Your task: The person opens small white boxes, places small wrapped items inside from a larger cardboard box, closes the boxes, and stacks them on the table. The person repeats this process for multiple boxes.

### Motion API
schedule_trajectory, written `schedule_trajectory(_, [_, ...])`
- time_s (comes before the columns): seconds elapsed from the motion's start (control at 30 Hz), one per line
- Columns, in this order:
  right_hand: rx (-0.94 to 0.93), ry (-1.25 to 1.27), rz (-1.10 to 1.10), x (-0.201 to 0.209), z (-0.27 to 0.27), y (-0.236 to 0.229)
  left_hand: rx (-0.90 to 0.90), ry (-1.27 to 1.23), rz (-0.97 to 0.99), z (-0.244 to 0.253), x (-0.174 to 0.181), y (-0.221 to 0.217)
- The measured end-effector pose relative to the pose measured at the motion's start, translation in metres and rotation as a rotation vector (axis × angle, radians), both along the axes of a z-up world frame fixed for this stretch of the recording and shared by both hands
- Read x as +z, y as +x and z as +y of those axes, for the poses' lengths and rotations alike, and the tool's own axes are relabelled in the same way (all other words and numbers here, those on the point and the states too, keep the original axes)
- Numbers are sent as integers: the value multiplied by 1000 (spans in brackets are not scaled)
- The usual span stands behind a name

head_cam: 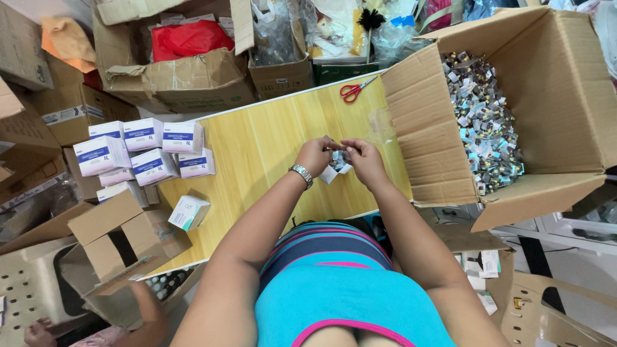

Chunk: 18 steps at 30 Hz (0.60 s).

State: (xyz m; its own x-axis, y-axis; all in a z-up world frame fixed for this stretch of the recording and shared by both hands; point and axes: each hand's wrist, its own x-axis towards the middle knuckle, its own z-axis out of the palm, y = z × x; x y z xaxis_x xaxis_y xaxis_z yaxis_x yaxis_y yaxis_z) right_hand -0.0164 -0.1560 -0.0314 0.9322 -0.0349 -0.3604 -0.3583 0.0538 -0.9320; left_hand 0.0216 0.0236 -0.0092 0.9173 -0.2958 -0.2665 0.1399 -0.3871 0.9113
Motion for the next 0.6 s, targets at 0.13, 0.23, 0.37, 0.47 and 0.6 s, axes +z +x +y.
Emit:
schedule_trajectory(0.13, [-16, 38, -3, 2, 3, 3, 17, 132, 0, 3, -3, -2])
schedule_trajectory(0.23, [-17, 45, -32, 3, 3, 2, 18, 165, -30, 3, -6, -1])
schedule_trajectory(0.37, [-27, 58, -21, 4, -2, -4, 3, 160, -95, -2, -6, 4])
schedule_trajectory(0.47, [-35, 23, 12, 3, -6, -12, -12, 152, -122, -10, -1, 5])
schedule_trajectory(0.6, [-51, 3, 16, -1, -13, -16, -13, 128, -210, -16, 11, 4])
